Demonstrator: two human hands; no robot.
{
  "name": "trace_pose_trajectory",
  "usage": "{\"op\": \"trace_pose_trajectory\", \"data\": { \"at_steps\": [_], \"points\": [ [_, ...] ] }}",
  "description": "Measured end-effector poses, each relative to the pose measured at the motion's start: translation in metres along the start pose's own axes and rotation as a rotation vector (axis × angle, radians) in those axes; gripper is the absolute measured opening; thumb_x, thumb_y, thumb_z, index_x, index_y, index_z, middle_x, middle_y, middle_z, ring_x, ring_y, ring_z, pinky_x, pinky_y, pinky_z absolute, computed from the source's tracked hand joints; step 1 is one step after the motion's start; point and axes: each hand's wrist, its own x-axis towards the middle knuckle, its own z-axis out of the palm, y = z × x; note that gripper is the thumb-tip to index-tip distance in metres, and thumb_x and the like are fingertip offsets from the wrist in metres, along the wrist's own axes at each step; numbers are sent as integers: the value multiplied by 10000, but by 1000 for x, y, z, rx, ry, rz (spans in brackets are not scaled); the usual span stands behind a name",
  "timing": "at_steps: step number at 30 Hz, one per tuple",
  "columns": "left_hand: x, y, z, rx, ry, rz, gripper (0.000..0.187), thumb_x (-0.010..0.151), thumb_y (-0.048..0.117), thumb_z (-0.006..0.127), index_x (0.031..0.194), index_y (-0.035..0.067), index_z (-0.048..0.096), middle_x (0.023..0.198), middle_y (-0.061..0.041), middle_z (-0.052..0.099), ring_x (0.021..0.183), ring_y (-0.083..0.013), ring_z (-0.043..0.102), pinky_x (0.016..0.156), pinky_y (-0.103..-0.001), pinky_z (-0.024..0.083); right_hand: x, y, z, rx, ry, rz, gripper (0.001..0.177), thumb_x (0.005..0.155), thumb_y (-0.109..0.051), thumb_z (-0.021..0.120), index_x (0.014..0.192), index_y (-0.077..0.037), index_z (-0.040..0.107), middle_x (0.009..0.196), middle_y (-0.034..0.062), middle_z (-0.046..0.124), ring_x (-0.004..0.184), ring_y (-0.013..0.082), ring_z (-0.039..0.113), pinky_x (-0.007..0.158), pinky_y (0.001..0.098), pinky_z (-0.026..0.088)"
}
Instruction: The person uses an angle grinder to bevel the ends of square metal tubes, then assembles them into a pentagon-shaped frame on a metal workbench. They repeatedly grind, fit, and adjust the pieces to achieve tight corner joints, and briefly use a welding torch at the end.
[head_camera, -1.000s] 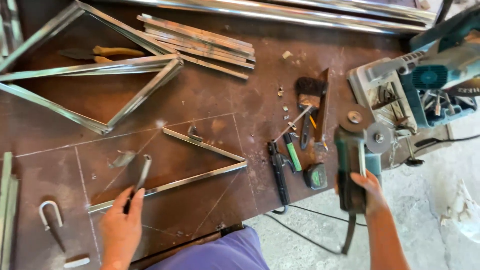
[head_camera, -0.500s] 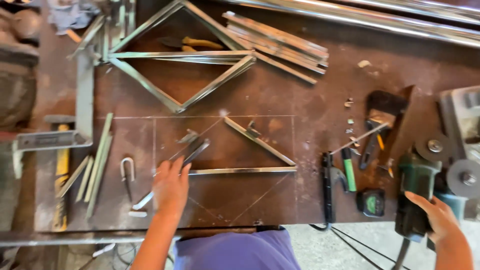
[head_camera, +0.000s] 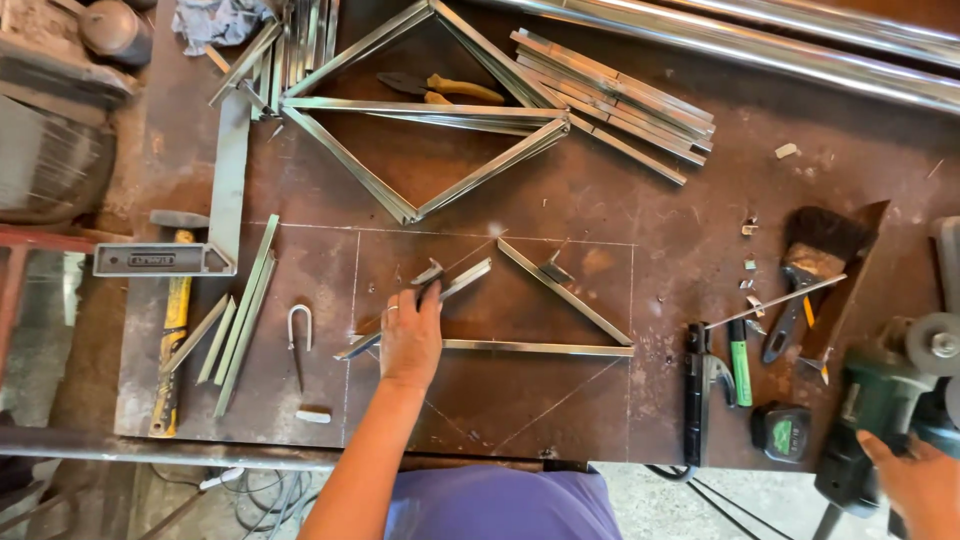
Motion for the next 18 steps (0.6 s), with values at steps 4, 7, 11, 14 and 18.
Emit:
{"op": "trace_pose_trajectory", "data": {
  "at_steps": [4, 7, 11, 14, 18],
  "points": [
    [5, -2, 5, 33, -24, 32, 668, 823, 42, 639, 1442, 289, 586, 1079, -115, 576, 912, -290, 553, 854, -428, 507, -81, -118, -4, -142, 504, -435, 376, 1071, -196, 864, 1305, 90, 797, 1164, 228, 732, 1010, 352, 672, 866, 420, 545],
    [7, -2, 6, 60, 20, 45, 613, 848, 89, 662, 1423, 290, 600, 1071, -123, 560, 930, -291, 552, 834, -417, 497, -182, -270, -51, 3, 463, -731, 262, 998, -19, 897, 1221, 91, 814, 1093, 203, 778, 867, 251, 700, 745, 310, 543],
    [9, 6, 6, 72, 28, 13, 586, 850, 115, 663, 1401, 309, 622, 1068, -114, 550, 960, -292, 525, 881, -445, 472, -228, -374, -15, 251, 186, -865, 306, 802, -113, 833, 1090, -20, 782, 1124, 133, 735, 952, 253, 679, 806, 332, 548],
    [11, -1, 26, 106, 218, 16, 414, 926, 241, 643, 1313, 388, 652, 1057, -91, 574, 1018, -309, 555, 886, -468, 449, -235, -417, 23, 350, 204, -971, 291, 790, -116, 833, 1063, -35, 767, 1070, 139, 719, 985, 297, 691, 855, 374, 562],
    [9, 1, 42, 88, 438, -29, 221, 1023, 387, 587, 1225, 446, 657, 1033, -64, 567, 1028, -308, 577, 843, -450, 439, -230, -445, 78, 294, 360, -971, 398, 819, -290, 840, 1168, -122, 746, 1100, 103, 683, 1035, 306, 650, 864, 409, 495]
  ]
}}
